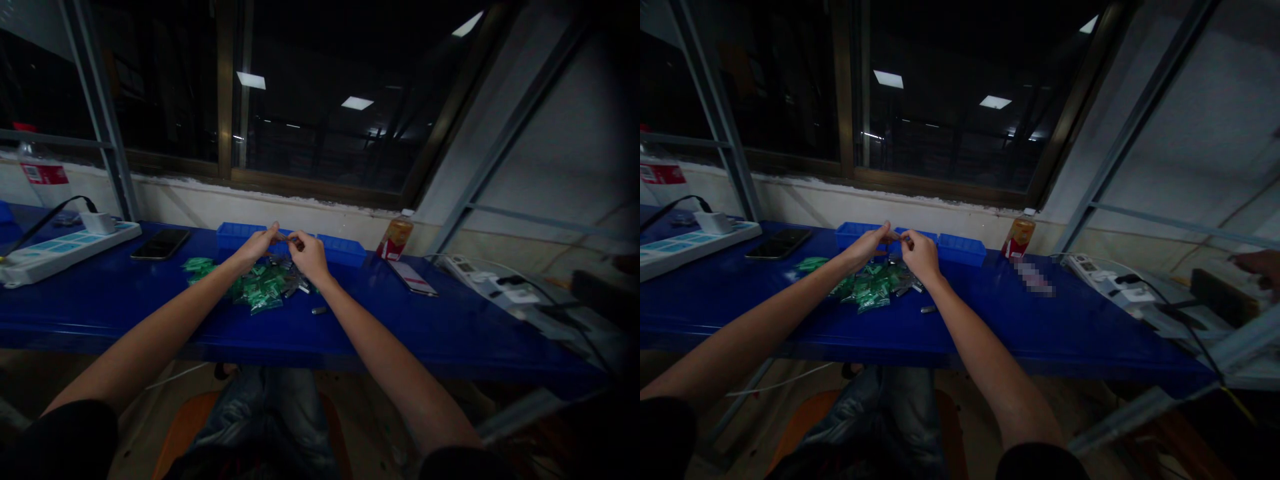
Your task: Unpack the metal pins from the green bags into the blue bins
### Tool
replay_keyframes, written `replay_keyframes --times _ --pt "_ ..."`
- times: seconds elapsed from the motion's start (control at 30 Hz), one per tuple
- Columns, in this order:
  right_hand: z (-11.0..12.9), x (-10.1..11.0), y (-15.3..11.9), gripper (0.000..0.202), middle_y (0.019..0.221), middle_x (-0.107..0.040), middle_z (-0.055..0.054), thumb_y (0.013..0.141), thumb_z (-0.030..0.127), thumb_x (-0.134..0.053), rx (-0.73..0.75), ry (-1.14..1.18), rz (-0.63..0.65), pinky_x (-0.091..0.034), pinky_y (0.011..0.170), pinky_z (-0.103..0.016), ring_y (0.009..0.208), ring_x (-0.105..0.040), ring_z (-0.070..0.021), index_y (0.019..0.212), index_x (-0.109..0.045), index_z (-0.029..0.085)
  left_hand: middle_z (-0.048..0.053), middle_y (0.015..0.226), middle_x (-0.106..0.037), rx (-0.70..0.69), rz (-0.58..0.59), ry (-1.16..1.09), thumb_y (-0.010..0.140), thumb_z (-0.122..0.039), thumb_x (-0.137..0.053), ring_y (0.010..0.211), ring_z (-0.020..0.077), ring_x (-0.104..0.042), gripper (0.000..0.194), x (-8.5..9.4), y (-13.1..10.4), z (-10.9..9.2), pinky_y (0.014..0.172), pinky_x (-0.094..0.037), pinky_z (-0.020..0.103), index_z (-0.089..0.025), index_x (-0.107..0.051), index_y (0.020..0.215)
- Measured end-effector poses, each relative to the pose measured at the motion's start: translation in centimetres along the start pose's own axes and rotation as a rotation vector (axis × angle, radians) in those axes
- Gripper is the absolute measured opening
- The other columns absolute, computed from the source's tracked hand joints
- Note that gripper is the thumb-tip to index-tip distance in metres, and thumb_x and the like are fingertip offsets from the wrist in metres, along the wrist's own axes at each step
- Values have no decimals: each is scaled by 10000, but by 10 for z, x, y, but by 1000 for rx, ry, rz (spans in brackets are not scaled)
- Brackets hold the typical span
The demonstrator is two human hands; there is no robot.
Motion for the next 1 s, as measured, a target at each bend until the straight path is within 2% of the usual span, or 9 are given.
replay_keyframes --times 0.1,0.23,0.33,0.47,0.6,0.7,0.83,0.9,1.0 --pt "2 -1 0 222 766 -647 -16 732 153 -442 44 -21 7 -425 671 -249 710 -584 -152 842 -631 192 90 903 -658 38 2 -7 777 -442 -478 809 194 -582 368 0 0 3 676 -438 295 -130 -646 878" --pt "-4 -6 3 260 815 -654 -17 721 111 -419 6 62 46 -436 738 -265 769 -587 -149 824 -646 186 52 788 -653 -135 -69 183 754 -226 -511 691 149 -574 219 5 2 -2 656 -442 264 -122 -631 904" --pt "-16 -10 5 198 783 -650 -24 765 247 -463 -192 259 63 -448 711 -274 765 -577 -153 773 -646 172 52 847 -656 -366 -123 426 760 -153 -481 766 161 -583 240 6 -2 -15 743 -442 280 -138 -643 936" --pt "-32 -17 -1 393 774 -648 -45 768 501 -455 -526 623 101 -444 592 -235 728 -571 -149 742 -645 158 59 910 -639 -554 -130 672 784 -128 -451 869 180 -565 268 -2 -10 -27 838 -420 310 -180 -674 924" --pt "-37 -15 -1 265 656 -616 -18 691 410 -571 -594 616 108 -406 529 -225 578 -544 -122 699 -636 153 52 951 -612 -604 -71 757 794 -142 -456 923 186 -540 285 -10 -13 -28 878 -404 333 -219 -666 970" --pt "-37 10 8 200 577 -575 2 702 327 -540 -450 362 -47 -390 536 -230 538 -528 -122 681 -625 147 67 1012 -590 -581 -35 783 786 -191 -493 977 202 -524 285 -12 -12 -21 899 -396 340 -201 -632 1035" --pt "-27 74 14 237 637 -589 -18 761 325 -473 -168 -24 -485 -395 608 -243 604 -538 -133 740 -624 142 98 1020 -601 -434 5 852 785 -280 -504 993 233 -533 289 -11 -4 -2 902 -389 349 -164 -623 1021" --pt "-35 100 11 245 617 -573 -16 775 320 -458 -200 -141 -634 -392 614 -249 588 -526 -135 764 -620 136 105 1009 -623 -302 42 861 784 -327 -500 975 248 -551 314 -10 1 12 871 -400 347 -156 -624 1017" --pt "-64 121 7 216 583 -564 -15 759 296 -486 -371 -214 -711 -393 602 -257 556 -519 -139 734 -616 127 89 959 -661 -73 102 760 779 -379 -491 896 239 -589 339 -8 6 32 780 -425 302 -154 -646 980"
Point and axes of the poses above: each hand's wrist, its own y-axis towards the middle knuckle, its own x-axis out of the back of the hand, z = x × y, the point moved 6 cm from there along y, towards the middle knuckle
